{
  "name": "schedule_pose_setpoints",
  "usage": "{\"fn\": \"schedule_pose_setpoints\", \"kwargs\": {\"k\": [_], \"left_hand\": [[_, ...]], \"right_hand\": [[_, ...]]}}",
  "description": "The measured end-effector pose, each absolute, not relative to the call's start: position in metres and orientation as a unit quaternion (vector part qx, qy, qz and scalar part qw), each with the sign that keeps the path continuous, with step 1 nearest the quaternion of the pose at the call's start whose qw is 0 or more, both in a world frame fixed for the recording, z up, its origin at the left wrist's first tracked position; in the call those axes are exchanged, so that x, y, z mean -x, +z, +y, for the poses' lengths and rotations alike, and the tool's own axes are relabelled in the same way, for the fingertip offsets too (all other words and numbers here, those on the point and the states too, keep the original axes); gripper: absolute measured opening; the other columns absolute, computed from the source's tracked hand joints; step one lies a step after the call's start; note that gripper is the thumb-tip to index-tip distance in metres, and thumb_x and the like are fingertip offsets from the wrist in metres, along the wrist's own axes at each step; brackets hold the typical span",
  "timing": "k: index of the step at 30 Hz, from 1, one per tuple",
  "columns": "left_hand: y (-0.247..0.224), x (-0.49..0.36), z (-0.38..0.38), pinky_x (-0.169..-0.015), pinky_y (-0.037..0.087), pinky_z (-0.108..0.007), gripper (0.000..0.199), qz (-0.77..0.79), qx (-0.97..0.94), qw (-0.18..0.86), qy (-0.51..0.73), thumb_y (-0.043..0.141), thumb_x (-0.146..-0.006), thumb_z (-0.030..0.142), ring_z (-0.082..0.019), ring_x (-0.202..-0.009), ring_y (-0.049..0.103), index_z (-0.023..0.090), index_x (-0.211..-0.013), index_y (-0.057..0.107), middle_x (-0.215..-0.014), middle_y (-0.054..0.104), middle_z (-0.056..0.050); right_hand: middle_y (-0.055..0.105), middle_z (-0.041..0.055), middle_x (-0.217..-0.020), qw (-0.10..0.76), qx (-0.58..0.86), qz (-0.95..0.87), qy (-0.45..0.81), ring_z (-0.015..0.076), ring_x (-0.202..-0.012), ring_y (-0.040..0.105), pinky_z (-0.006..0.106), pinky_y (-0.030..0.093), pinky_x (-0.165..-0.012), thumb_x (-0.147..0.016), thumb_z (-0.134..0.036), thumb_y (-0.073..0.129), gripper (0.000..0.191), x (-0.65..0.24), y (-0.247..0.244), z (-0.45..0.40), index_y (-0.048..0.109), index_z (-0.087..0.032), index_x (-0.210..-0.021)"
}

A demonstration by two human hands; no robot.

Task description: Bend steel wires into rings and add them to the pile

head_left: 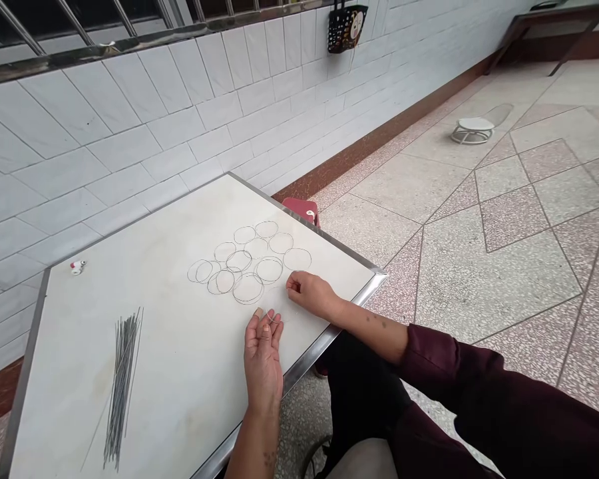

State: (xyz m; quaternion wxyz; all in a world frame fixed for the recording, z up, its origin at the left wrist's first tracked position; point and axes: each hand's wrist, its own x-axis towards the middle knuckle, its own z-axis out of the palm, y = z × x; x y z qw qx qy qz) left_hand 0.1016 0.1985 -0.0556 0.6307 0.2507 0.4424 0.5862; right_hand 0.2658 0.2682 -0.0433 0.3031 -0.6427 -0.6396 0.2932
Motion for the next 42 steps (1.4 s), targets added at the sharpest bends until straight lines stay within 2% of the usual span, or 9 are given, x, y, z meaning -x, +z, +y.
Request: {"fn": "schedule_pose_setpoints", "kwargs": {"k": [4, 11, 15, 22, 29, 35, 42], "left_hand": [[-0.058, -0.102, 0.197, -0.107, 0.044, -0.043, 0.035, 0.451, -0.271, 0.623, 0.579, 0.069, -0.085, 0.029, -0.024, -0.118, 0.061, 0.02, -0.119, 0.062, -0.129, 0.062, -0.013], [-0.067, -0.101, 0.2, -0.102, 0.047, -0.047, 0.028, 0.471, -0.3, 0.612, 0.56, 0.07, -0.082, 0.03, -0.025, -0.111, 0.063, 0.018, -0.107, 0.069, -0.116, 0.066, -0.012], [-0.066, -0.1, 0.2, -0.097, 0.05, -0.046, 0.027, 0.477, -0.31, 0.611, 0.551, 0.071, -0.081, 0.031, -0.024, -0.11, 0.062, 0.019, -0.105, 0.07, -0.116, 0.066, -0.011], [-0.062, -0.1, 0.2, -0.094, 0.051, -0.044, 0.027, 0.481, -0.321, 0.613, 0.538, 0.071, -0.08, 0.032, -0.025, -0.11, 0.061, 0.02, -0.104, 0.072, -0.119, 0.066, -0.01], [-0.066, -0.096, 0.198, -0.093, 0.051, -0.043, 0.027, 0.477, -0.328, 0.613, 0.538, 0.072, -0.08, 0.035, -0.026, -0.112, 0.061, 0.021, -0.103, 0.071, -0.121, 0.065, -0.01], [-0.066, -0.095, 0.194, -0.091, 0.052, -0.042, 0.029, 0.477, -0.346, 0.609, 0.531, 0.07, -0.081, 0.038, -0.026, -0.113, 0.061, 0.022, -0.104, 0.071, -0.125, 0.064, -0.011], [-0.058, -0.076, 0.169, -0.084, 0.053, -0.037, 0.031, 0.511, -0.385, 0.594, 0.487, 0.069, -0.083, 0.041, -0.026, -0.109, 0.062, 0.023, -0.107, 0.072, -0.121, 0.067, -0.011]], "right_hand": [[0.065, 0.0004, -0.085, 0.242, 0.663, -0.668, 0.235, 0.0134, -0.073, 0.055, 0.023, 0.033, -0.06, -0.081, -0.013, 0.057, 0.008, -0.278, -0.044, 0.282, 0.061, -0.019, -0.081], [0.065, 0.0044, -0.091, 0.18, 0.637, -0.734, 0.153, 0.0184, -0.089, 0.054, 0.025, 0.032, -0.061, -0.091, -0.017, 0.053, 0.013, -0.287, -0.054, 0.302, 0.065, -0.02, -0.087], [0.065, 0.0066, -0.096, 0.172, 0.612, -0.763, 0.117, 0.0203, -0.091, 0.052, 0.026, 0.033, -0.062, -0.096, -0.019, 0.05, 0.018, -0.292, -0.056, 0.311, 0.067, -0.02, -0.089], [0.067, 0.0083, -0.093, 0.215, 0.598, -0.767, 0.089, 0.0215, -0.09, 0.053, 0.027, 0.039, -0.065, -0.097, -0.018, 0.053, 0.019, -0.291, -0.06, 0.314, 0.07, -0.019, -0.089], [0.068, 0.0057, -0.103, 0.335, 0.608, -0.715, 0.08, 0.0199, -0.1, 0.059, 0.03, 0.049, -0.083, -0.098, -0.021, 0.052, 0.018, -0.307, -0.055, 0.304, 0.069, -0.022, -0.104], [0.067, 0.0059, -0.099, 0.398, 0.608, -0.681, 0.088, 0.0195, -0.096, 0.061, 0.031, 0.052, -0.081, -0.098, -0.024, 0.051, 0.018, -0.315, -0.063, 0.258, 0.067, -0.022, -0.104], [0.067, 0.0076, -0.1, 0.32, 0.576, -0.746, 0.096, 0.0221, -0.094, 0.058, 0.036, 0.051, -0.085, -0.092, -0.02, 0.062, 0.014, -0.295, -0.089, 0.241, 0.069, -0.02, -0.103]]}}
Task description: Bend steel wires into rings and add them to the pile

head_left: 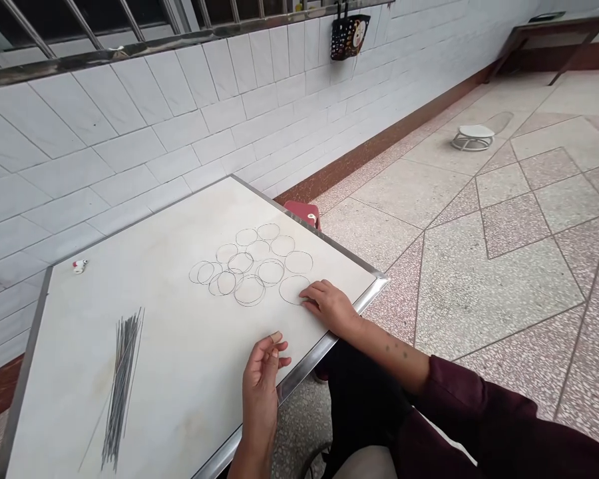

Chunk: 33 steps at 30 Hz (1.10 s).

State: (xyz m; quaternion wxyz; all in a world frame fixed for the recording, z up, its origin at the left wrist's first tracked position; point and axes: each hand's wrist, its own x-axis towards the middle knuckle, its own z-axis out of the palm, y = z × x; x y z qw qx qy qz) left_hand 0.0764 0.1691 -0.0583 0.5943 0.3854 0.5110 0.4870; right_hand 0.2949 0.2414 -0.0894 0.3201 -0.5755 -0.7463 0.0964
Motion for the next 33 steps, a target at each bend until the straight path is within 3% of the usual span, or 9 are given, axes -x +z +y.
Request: {"fn": "schedule_pose_setpoints", "kwargs": {"k": [11, 16, 20, 23, 25, 28, 33], "left_hand": [[-0.052, 0.002, 0.125, -0.08, 0.056, -0.038, 0.038, 0.613, -0.379, 0.459, 0.519, 0.068, -0.079, 0.053, -0.027, -0.1, 0.067, 0.023, -0.102, 0.074, -0.116, 0.071, -0.011], [-0.051, 0.046, 0.114, -0.072, 0.056, -0.038, 0.035, 0.663, -0.481, 0.275, 0.504, 0.057, -0.086, 0.049, -0.027, -0.091, 0.069, 0.022, -0.102, 0.073, -0.107, 0.072, -0.012], [-0.046, 0.098, 0.115, -0.079, 0.053, -0.041, 0.025, 0.728, -0.48, 0.134, 0.471, 0.057, -0.087, 0.038, -0.027, -0.096, 0.064, 0.027, -0.103, 0.073, -0.107, 0.07, -0.008], [-0.047, 0.132, 0.118, -0.091, 0.049, -0.048, 0.021, 0.757, -0.493, 0.053, 0.426, 0.059, -0.088, 0.033, -0.029, -0.106, 0.059, 0.024, -0.102, 0.071, -0.106, 0.069, -0.01], [-0.051, 0.145, 0.122, -0.091, 0.049, -0.05, 0.024, 0.764, -0.51, 0.027, 0.394, 0.06, -0.09, 0.033, -0.026, -0.104, 0.061, 0.019, -0.108, 0.067, -0.111, 0.067, -0.009], [-0.058, 0.152, 0.132, -0.086, 0.053, -0.047, 0.032, 0.766, -0.537, 0.008, 0.354, 0.059, -0.092, 0.035, -0.024, -0.102, 0.062, 0.019, -0.119, 0.061, -0.123, 0.062, -0.01], [-0.063, 0.154, 0.16, -0.085, 0.054, -0.047, 0.035, 0.763, -0.566, -0.009, 0.31, 0.06, -0.092, 0.034, -0.025, -0.103, 0.062, 0.019, -0.123, 0.059, -0.126, 0.06, -0.011]], "right_hand": [[0.068, 0.0074, -0.093, 0.358, 0.558, -0.747, 0.057, 0.0233, -0.09, 0.06, 0.037, 0.053, -0.08, -0.095, -0.018, 0.053, 0.016, -0.287, -0.074, 0.24, 0.069, -0.02, -0.098], [0.068, 0.009, -0.097, 0.423, 0.475, -0.764, 0.11, 0.0228, -0.095, 0.064, 0.038, 0.056, -0.083, -0.1, -0.023, 0.044, 0.024, -0.272, -0.081, 0.185, 0.067, -0.023, -0.107], [0.069, 0.0082, -0.101, 0.389, 0.413, -0.805, 0.174, 0.0228, -0.095, 0.068, 0.037, 0.059, -0.082, -0.098, -0.028, 0.048, 0.022, -0.256, -0.107, 0.152, 0.068, -0.027, -0.108], [0.07, 0.0081, -0.097, 0.392, 0.419, -0.806, 0.147, 0.0242, -0.09, 0.07, 0.038, 0.061, -0.079, -0.096, -0.029, 0.05, 0.02, -0.246, -0.121, 0.147, 0.068, -0.028, -0.105], [0.069, 0.0083, -0.095, 0.396, 0.426, -0.803, 0.13, 0.0246, -0.087, 0.07, 0.038, 0.061, -0.076, -0.095, -0.029, 0.05, 0.02, -0.241, -0.123, 0.149, 0.067, -0.028, -0.103], [0.069, 0.0078, -0.095, 0.394, 0.435, -0.803, 0.105, 0.0241, -0.086, 0.07, 0.038, 0.061, -0.076, -0.095, -0.029, 0.049, 0.019, -0.238, -0.122, 0.151, 0.066, -0.027, -0.103], [0.069, 0.0079, -0.096, 0.382, 0.441, -0.808, 0.082, 0.0239, -0.087, 0.069, 0.038, 0.059, -0.078, -0.095, -0.027, 0.05, 0.018, -0.237, -0.122, 0.149, 0.066, -0.026, -0.103]]}}
